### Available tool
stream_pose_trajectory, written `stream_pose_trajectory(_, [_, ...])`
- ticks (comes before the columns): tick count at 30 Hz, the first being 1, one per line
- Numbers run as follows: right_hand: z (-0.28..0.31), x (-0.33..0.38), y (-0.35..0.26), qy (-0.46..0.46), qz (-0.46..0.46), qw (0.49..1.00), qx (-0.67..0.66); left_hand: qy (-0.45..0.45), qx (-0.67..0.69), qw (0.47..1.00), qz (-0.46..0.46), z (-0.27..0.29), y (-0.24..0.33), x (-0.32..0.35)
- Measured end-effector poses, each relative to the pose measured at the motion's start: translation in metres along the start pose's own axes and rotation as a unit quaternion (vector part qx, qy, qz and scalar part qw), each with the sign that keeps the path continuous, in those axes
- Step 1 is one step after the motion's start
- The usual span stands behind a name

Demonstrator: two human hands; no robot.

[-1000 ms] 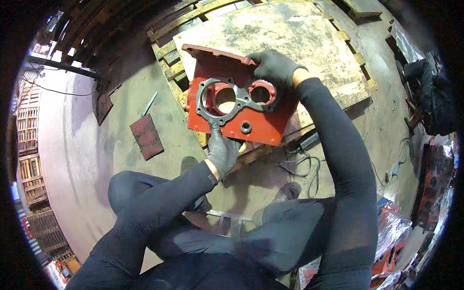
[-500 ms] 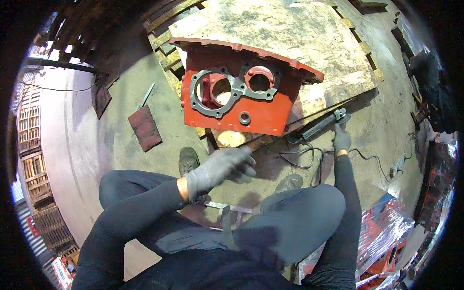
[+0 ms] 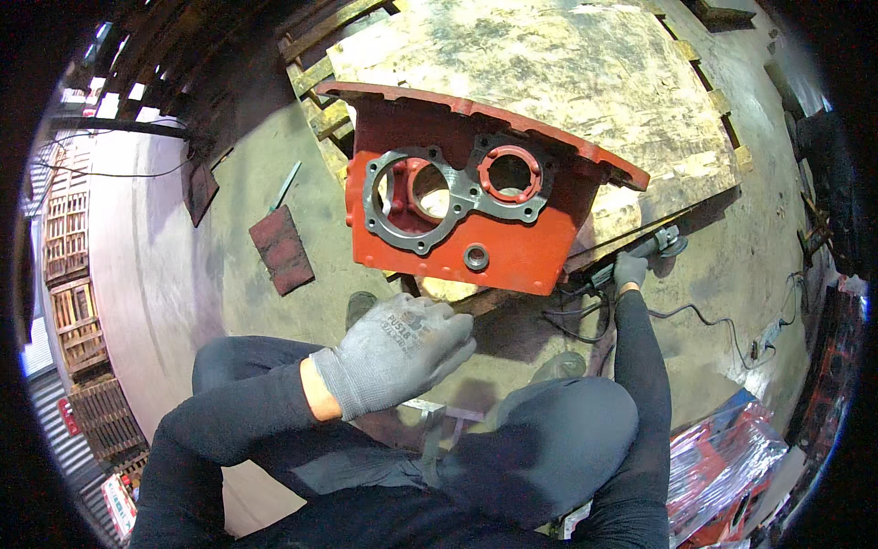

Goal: The person sits on the floor and uses a handheld rotary tool to grind the edges of a red metal part. They then use a metal file and a sanding block to smooth the surface and edges of the part.

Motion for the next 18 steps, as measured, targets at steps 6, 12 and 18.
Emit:
stream_pose_trajectory(6, [0.026,0.041,0.002,-0.085,0.027,0.962,-0.258,0.001,-0.032,0.999,-0.018,-0.010,0.001,0.007])
stream_pose_trajectory(12, [0.088,0.155,-0.009,-0.120,0.033,0.858,-0.498,-0.012,-0.054,0.992,-0.112,-0.028,0.050,0.020])
stream_pose_trajectory(18, [0.209,0.311,-0.128,-0.215,0.209,0.747,-0.594,-0.064,0.118,0.991,-0.014,-0.030,0.073,0.041])
Point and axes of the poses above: each hand's wrist, its own x-axis away from the middle knuckle, its own z-axis out of the back of the hand, y = z × x, the point moved 10 cm from there along -x, towards the middle knuckle, and after that the axes turned 3 degrees about z, right-handed, at the moved point
